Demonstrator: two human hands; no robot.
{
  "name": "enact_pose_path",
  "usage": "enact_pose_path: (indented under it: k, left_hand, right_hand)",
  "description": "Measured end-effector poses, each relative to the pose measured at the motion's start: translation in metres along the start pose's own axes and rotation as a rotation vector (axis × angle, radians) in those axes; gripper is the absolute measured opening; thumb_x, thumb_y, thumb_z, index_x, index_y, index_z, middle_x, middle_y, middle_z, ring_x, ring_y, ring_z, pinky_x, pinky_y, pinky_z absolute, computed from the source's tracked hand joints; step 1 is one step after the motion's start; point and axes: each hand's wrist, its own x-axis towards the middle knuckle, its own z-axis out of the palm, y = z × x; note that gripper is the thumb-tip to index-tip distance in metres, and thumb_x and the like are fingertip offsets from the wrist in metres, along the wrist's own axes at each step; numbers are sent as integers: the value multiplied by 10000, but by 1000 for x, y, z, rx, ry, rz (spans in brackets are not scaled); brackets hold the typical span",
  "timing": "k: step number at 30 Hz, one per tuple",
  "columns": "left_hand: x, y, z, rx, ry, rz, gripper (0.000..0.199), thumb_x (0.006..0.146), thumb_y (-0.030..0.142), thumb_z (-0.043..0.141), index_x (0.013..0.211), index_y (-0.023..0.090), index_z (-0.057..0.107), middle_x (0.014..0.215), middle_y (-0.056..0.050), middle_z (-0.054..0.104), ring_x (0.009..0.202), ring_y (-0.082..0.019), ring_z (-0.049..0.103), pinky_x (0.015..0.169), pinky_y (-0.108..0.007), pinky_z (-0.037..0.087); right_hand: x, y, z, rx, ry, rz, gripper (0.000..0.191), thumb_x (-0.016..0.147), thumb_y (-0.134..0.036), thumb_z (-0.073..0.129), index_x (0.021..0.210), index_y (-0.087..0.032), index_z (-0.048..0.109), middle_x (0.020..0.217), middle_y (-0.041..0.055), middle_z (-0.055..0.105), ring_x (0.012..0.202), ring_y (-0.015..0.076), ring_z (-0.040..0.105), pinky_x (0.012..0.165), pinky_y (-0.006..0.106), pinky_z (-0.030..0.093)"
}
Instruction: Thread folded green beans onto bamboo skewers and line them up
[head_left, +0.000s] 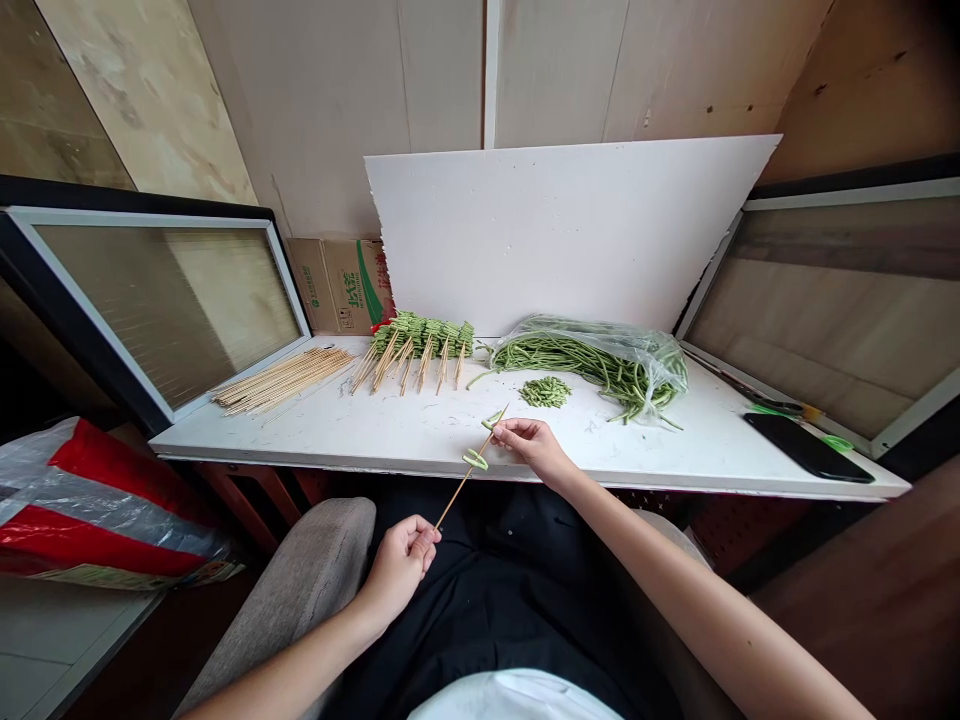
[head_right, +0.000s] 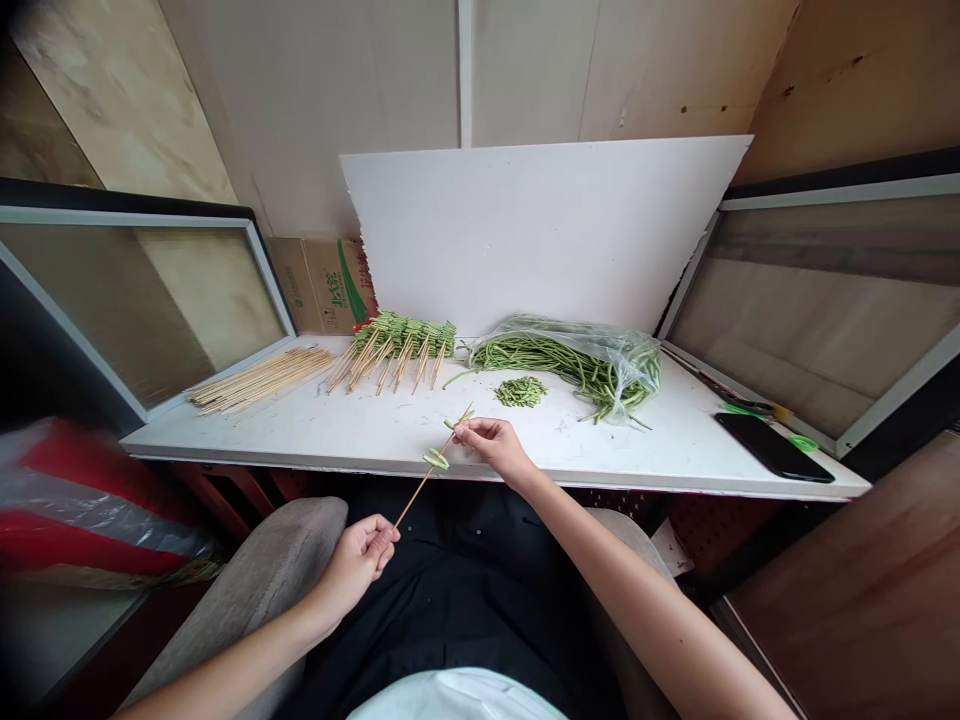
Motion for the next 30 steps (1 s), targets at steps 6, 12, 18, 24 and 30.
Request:
enact_pose_path:
  k: [6,12,18,24,30]
  left_hand:
    - [-2,0,0,3,-5,16,607,774,780,699,808,185,583,541,84,435,470,-69,320,469,-213,213]
    - [-3,0,-1,2,3,18,606,773,779,701,805,187,577,541,81,443,469,-69,321,469,-212,216]
    - [-2,-1,-1,-4,-2,21,612,772,783,707,802,185,582,537,81,437,466,-69,316,465,-211,209]
    - [-2,3,0,-39,-16,26,638,774,806,705,828,183,580,557,82,435,482,-64,295,466,-206,193]
    - [-3,3,1,-82,-38,8,645,774,811,706,846,184,573,579,87,424,498,-59,269,469,-204,178]
  right_hand:
    - [-4,-2,5,-32,-73,-12,391,802,-581,858,873,-199,819,893,69,789,826,217,672,774,343,510]
    - [-5,0,14,28,-113,0,360,757,-537,906,845,-203,803,914,62,777,841,208,684,829,355,526]
    - [-8,1,20,35,-157,-9,375,739,-528,917,749,-191,753,870,51,744,804,192,655,774,340,509]
    - [-6,-7,11,-72,-181,-39,413,811,-602,840,881,-199,780,978,74,779,904,232,685,826,353,525]
    - [14,-1,-26,-450,47,-156,447,1021,-579,556,1061,-211,805,1112,113,794,1025,278,697,811,374,538]
